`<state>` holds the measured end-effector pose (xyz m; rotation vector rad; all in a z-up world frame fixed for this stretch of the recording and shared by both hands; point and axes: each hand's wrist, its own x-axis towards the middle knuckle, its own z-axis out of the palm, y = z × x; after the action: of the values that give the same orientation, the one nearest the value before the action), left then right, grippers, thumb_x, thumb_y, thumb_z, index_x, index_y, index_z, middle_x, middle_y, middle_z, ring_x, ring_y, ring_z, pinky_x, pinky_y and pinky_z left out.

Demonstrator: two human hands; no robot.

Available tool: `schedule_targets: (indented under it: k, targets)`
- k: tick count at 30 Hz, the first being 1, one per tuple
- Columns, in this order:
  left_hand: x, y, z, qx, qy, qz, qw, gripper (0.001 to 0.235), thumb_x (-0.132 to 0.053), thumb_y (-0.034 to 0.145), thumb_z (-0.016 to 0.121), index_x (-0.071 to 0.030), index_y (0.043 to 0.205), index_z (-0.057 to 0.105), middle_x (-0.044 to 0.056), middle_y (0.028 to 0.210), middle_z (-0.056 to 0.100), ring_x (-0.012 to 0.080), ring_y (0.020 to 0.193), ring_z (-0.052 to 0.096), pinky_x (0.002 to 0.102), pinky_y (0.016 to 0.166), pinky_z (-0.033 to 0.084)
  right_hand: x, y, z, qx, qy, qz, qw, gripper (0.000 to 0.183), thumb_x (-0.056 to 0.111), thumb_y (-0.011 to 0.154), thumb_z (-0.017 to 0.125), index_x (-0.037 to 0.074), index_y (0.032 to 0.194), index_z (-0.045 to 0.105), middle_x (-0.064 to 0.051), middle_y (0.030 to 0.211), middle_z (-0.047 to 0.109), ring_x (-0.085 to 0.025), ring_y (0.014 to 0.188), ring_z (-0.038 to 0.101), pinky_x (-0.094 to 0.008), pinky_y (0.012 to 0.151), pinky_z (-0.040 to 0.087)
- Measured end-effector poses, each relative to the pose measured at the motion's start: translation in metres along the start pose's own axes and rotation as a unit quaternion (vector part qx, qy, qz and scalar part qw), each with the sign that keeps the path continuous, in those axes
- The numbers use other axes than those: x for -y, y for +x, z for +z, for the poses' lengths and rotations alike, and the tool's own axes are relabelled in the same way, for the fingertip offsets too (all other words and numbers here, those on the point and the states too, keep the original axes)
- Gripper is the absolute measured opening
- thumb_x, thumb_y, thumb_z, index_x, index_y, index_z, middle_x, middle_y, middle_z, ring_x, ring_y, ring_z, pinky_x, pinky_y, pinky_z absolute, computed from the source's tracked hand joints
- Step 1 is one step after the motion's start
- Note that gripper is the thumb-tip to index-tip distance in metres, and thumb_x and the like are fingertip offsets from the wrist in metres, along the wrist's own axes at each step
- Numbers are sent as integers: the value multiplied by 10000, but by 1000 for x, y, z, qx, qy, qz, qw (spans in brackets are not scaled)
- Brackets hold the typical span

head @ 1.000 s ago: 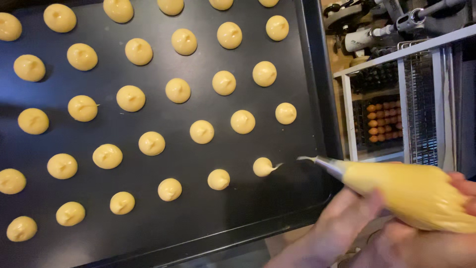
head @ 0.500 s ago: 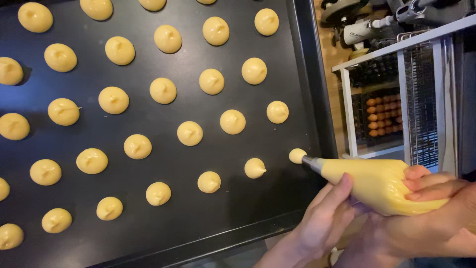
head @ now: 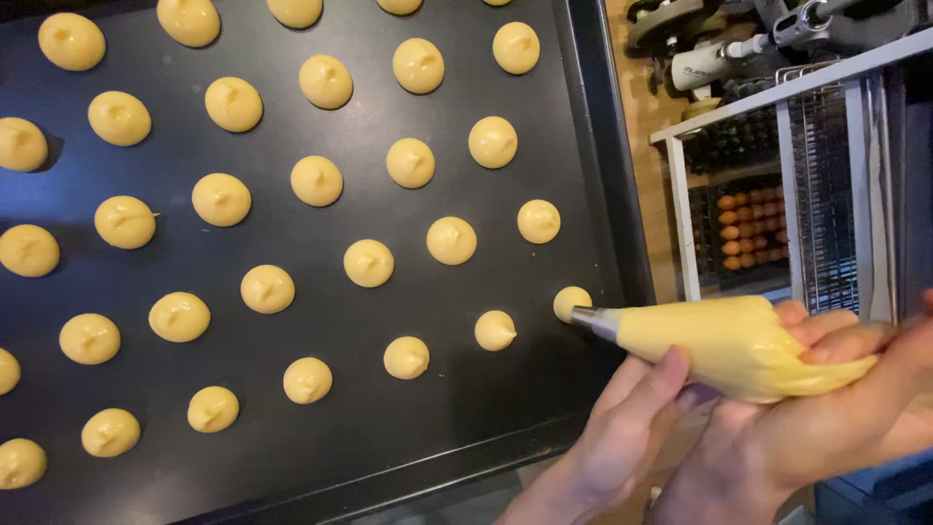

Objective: The person pipes small, uniform dollops of yellow dough onto a black baking sheet using a piping bag. They systematically fill rows on the tray, refill the piping bag from a metal mixing bowl using a spatula, and continue the process until the tray is nearly full.

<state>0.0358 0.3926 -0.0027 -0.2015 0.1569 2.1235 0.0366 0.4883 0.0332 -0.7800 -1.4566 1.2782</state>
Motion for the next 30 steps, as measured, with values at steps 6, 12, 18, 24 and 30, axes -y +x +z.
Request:
schedule_targets:
  k: [6, 12, 18, 24, 30]
  targets:
    - [-1, 8, 1, 3, 20, -8, 1000, 621, -363, 1124, 481, 41, 1568, 319, 150, 1519, 457, 223, 1442, 424, 409, 1238, 322, 0, 11, 6, -5, 32, 5, 999, 222, 219, 1190, 556, 3, 1241, 541, -32, 667, 398, -139, 595, 447, -281, 641, 425]
    - [1, 12, -1, -16, -9, -32, 999, 647, -405, 1098, 492, 17, 1561, 331, 131, 1513, 473, 220, 1447, 433, 401, 1251, 326, -4, 1, 3, -4, -41, -42, 998, 199, 210, 1214, 588, 19, 1206, 533, -63, 671, 400, -187, 606, 472, -322, 657, 440]
    - [-8, 1, 27, -12, -12, -87, 996, 739, -409, 1038, 588, -24, 1597, 295, 148, 1569, 422, 251, 1510, 382, 394, 1281, 273, 0, 11, -4, -45, 1, -28, 999, 242, 210, 1201, 574, 25, 1068, 494, -77, 696, 415, -201, 636, 493, -340, 704, 470]
    - [-27, 3, 59, 50, -2, -78, 996, 807, -413, 1027, 661, -103, 1654, 258, 80, 1593, 368, 222, 1521, 316, 397, 1268, 244, -3, 32, 5, -12, 28, -55, 998, 302, 215, 1189, 542, 25, 967, 466, -94, 729, 440, -215, 674, 523, -356, 755, 504]
    - [-46, 38, 48, 38, -117, 67, 990, 631, -370, 1142, 483, 4, 1610, 283, 138, 1575, 415, 241, 1494, 376, 417, 1315, 265, -10, 45, 46, 55, 103, -65, 991, 374, 219, 1177, 510, 25, 866, 437, -112, 761, 465, -229, 712, 553, -373, 805, 538]
